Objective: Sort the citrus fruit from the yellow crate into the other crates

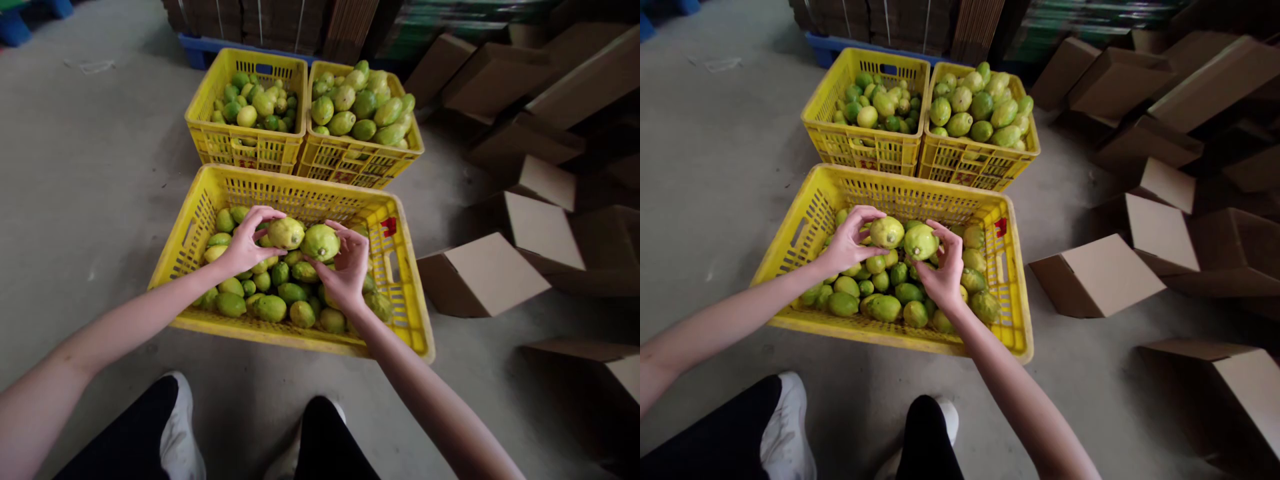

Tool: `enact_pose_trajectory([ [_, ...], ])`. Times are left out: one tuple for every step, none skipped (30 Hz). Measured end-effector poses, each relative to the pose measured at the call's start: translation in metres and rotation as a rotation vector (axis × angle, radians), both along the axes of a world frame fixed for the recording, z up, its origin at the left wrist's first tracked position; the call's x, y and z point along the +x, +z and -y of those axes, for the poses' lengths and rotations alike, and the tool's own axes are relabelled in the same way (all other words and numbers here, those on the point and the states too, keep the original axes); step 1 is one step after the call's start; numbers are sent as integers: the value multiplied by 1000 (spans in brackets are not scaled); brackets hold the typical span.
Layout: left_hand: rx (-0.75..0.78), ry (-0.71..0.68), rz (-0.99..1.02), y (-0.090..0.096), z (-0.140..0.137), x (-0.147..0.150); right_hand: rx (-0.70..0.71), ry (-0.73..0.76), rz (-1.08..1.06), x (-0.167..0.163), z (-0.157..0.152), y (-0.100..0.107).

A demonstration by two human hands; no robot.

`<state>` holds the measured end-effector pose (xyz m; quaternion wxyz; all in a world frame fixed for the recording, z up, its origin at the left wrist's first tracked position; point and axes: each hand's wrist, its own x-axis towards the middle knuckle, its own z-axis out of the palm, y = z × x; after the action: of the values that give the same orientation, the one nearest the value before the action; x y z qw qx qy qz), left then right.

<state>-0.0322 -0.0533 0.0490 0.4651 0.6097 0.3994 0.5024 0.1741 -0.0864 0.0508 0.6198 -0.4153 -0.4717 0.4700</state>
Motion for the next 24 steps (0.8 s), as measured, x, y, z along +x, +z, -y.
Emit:
enact_pose_trajectory([
  [-3,4,6,1,0,0,20,-7,25,0,0,1],
  [-11,4,13,2,0,0,34,-13,50,1,0,2],
  [-31,0,24,4,0,-1,34,-9,68,2,0,3],
  [-65,-12,42,6,0,-1,12,9,76,3,0,5],
  [-113,-28,71,8,0,-2,-33,45,69,4,0,7],
  [-172,-47,115,11,0,-2,-100,91,42,5,-1,9],
  [-241,-67,175,13,1,-2,-184,138,-11,5,-1,10],
  [-314,-82,251,16,2,-2,-277,177,-92,4,-2,12],
  [-386,-95,334,19,2,-2,-370,209,-193,3,-3,14],
  [-456,-106,414,21,3,-1,-450,234,-304,1,-3,16],
  [-522,-115,484,23,3,0,-509,256,-415,-1,-4,18],
  [-584,-125,543,25,2,1,-543,272,-514,-4,-5,20],
  [-638,-129,592,26,0,3,-556,282,-596,-6,-7,21],
  [-680,-122,632,27,-3,5,-556,280,-660,-8,-10,23],
  [-714,-99,666,28,-7,9,-551,265,-709,-10,-14,24],
  [-737,-61,696,28,-12,13,-547,239,-743,-12,-18,25],
  [-749,-16,723,28,-18,18,-549,214,-762,-14,-24,26],
  [-753,30,752,28,-23,24,-549,193,-771,-15,-30,26],
  [-757,71,785,27,-28,30,-546,180,-772,-16,-37,25],
  [-768,105,829,27,-32,36,-534,175,-766,-18,-43,24],
  [-785,129,879,26,-35,41,-515,175,-756,-19,-49,22],
  [-807,148,927,24,-37,45,-495,179,-743,-19,-54,20],
  [-832,165,967,22,-39,48,-477,182,-728,-20,-58,17],
  [-858,176,992,19,-40,49,-465,183,-713,-21,-62,14],
])
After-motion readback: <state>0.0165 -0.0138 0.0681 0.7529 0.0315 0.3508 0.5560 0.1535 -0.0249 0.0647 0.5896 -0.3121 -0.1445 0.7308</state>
